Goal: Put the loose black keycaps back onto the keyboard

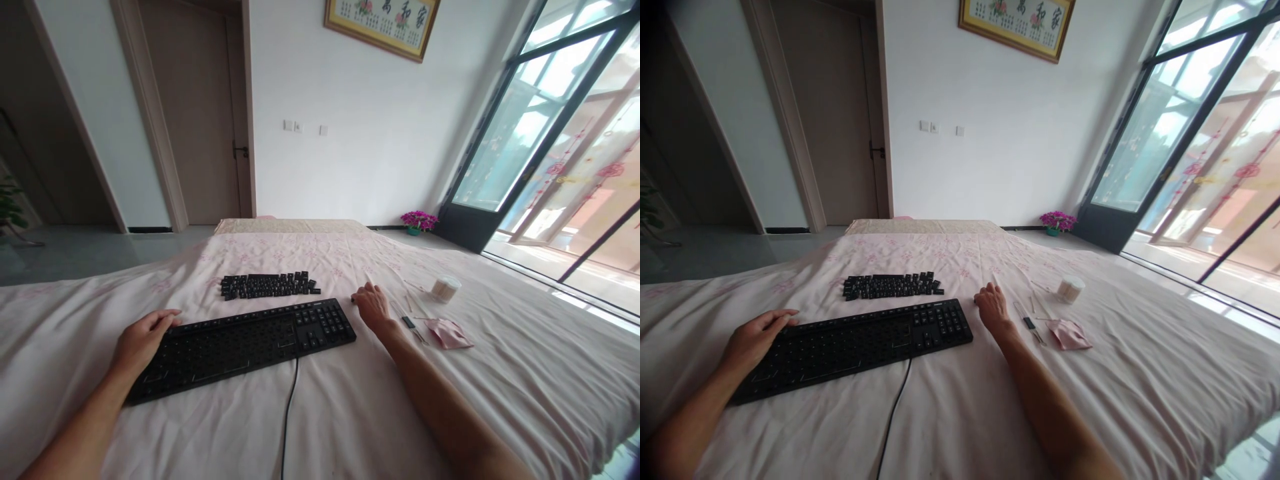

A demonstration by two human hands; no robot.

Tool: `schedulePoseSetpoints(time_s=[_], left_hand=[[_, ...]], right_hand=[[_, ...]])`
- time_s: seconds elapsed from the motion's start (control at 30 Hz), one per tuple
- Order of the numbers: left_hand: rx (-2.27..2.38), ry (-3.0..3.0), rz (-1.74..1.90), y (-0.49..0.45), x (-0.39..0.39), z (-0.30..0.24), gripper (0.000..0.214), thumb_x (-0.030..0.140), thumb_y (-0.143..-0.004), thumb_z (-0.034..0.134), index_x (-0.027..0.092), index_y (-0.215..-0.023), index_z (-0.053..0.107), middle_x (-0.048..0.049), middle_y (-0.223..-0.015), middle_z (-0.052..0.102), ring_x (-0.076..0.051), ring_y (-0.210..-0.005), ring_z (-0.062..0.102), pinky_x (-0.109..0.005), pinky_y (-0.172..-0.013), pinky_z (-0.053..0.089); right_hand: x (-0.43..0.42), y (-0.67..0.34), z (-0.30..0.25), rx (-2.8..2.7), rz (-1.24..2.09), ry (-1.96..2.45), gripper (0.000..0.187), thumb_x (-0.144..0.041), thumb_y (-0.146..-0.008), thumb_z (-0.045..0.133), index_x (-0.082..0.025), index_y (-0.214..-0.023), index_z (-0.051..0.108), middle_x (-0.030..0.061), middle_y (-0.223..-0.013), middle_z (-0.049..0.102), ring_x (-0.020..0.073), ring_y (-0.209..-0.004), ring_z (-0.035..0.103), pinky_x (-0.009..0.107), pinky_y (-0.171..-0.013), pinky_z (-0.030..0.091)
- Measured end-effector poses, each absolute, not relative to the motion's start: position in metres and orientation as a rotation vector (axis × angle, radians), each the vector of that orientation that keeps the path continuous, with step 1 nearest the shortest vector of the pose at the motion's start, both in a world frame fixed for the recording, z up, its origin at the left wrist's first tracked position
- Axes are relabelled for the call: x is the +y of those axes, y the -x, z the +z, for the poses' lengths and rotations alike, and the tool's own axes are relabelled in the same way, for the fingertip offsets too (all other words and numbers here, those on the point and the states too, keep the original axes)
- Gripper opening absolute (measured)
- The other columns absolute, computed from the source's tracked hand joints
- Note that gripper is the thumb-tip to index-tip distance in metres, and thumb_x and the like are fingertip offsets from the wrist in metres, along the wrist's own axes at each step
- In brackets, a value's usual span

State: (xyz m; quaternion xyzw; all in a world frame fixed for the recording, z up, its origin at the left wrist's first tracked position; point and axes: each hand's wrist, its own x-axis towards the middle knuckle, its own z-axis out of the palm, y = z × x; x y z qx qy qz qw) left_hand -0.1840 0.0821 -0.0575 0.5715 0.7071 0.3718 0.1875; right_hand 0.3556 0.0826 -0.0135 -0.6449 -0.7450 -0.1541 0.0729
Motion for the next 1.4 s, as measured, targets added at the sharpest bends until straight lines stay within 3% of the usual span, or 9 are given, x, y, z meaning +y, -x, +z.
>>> schedulePoseSetpoints(time_s=[0.27, 0.77, 1.03, 1.4], left_hand=[[2.021, -1.614, 1.019, 0.181, 0.080, -0.055, 0.038, 0.047, -0.081, 0.050, 0.024, -0.106, 0.067, 0.0004, -0.095, 0.074, -0.021, -0.096, 0.064, -0.026, -0.083, 0.043], [2.064, -1.603, 0.944, 0.180, 0.080, -0.053, 0.039, 0.047, -0.082, 0.050, 0.026, -0.110, 0.066, 0.0028, -0.098, 0.074, -0.017, -0.096, 0.062, -0.024, -0.083, 0.040], [2.092, -1.622, 0.880, 0.182, 0.081, -0.053, 0.040, 0.049, -0.083, 0.047, 0.027, -0.110, 0.065, 0.0038, -0.097, 0.075, -0.019, -0.095, 0.063, -0.024, -0.078, 0.040], [2.099, -1.577, 0.851, 0.184, 0.083, -0.058, 0.038, 0.051, -0.084, 0.044, 0.032, -0.111, 0.063, 0.0057, -0.099, 0.073, -0.019, -0.097, 0.063, -0.025, -0.080, 0.041]], right_hand=[[0.069, -0.353, -0.021, -2.187, -0.170, 2.021, 0.026, -0.024, -0.090, 0.050, -0.027, -0.105, 0.070, 0.0046, -0.102, 0.067, 0.0186, -0.090, 0.060, 0.027, -0.072, 0.038], [0.062, -0.362, -0.033, -2.009, -0.030, 1.921, 0.027, -0.028, -0.089, 0.051, -0.028, -0.109, 0.070, 0.0017, -0.109, 0.067, 0.0180, -0.096, 0.062, 0.026, -0.080, 0.042], [0.066, -0.402, -0.019, -1.675, -0.261, 1.994, 0.031, -0.026, -0.091, 0.045, -0.026, -0.107, 0.071, 0.0016, -0.107, 0.069, 0.0179, -0.094, 0.063, 0.025, -0.078, 0.042], [0.075, -0.403, -0.039, -1.896, -0.329, 2.025, 0.030, -0.024, -0.089, 0.051, -0.029, -0.114, 0.068, 0.0028, -0.111, 0.066, 0.0193, -0.102, 0.058, 0.026, -0.078, 0.040]])
